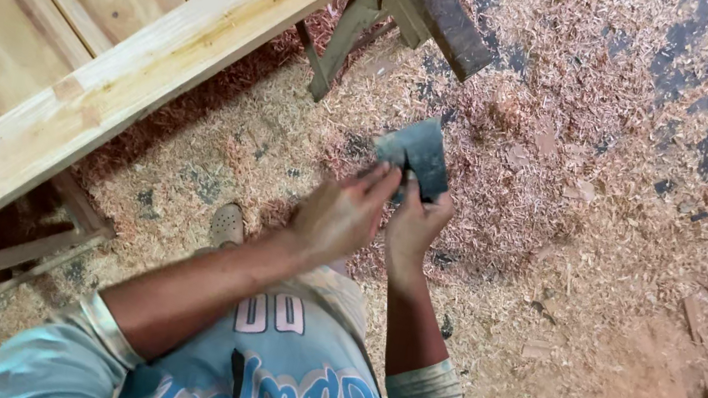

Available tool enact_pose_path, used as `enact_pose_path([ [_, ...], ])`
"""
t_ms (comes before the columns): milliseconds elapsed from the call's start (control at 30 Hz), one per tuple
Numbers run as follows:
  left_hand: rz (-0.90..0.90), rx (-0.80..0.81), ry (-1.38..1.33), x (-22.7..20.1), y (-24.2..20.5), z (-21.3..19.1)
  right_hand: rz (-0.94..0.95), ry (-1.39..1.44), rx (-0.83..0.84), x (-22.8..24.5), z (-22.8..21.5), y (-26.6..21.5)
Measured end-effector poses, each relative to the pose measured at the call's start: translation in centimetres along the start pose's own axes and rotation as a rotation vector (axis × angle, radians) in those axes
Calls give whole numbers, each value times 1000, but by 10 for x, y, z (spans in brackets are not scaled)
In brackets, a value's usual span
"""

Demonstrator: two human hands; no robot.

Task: The person sands a wooden door with sandpaper, then applies wood filler to gaps using a putty knife and a small stick. They scrape and smooth the filler into the seams and continue sanding the surface.

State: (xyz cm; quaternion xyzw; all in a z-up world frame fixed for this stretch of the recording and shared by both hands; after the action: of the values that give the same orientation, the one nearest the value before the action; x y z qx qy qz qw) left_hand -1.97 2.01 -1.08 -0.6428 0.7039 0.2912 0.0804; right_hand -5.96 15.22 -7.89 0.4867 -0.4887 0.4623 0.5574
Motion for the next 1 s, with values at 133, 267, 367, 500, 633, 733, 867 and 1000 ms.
enact_pose_path([
  [133,-766,418,-832,37,16,-6,-33,-65,-19,3,-2,5],
  [267,-1050,103,-830,108,27,-14,82,-92,-46,1,-18,0],
  [367,-1359,-120,-1413,146,10,-1,101,-262,29,9,-9,-10],
  [500,-1450,-191,-1725,142,-14,26,-334,-389,294,47,25,-30],
  [633,-1396,-23,-1824,116,-9,37,-850,-406,400,90,60,-51],
  [733,-1310,30,-1861,100,-16,31,-948,-452,421,104,68,-65],
  [867,-1170,142,-1765,92,-11,17,-998,-478,396,97,74,-52],
  [1000,-1243,411,-1423,82,-13,5,-768,-649,395,67,68,-9],
])
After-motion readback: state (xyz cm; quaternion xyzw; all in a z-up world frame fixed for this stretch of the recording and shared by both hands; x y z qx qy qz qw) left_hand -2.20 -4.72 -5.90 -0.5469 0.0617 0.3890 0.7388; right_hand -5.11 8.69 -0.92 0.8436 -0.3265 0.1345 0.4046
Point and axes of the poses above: each hand's wrist, its own y-axis towards the middle knuckle, its own z-axis out of the palm, x = y × z, the point moved 3 cm from there along y, towards the middle knuckle, and after that the axes turned 8 degrees about -z, right-handed, at the moved point
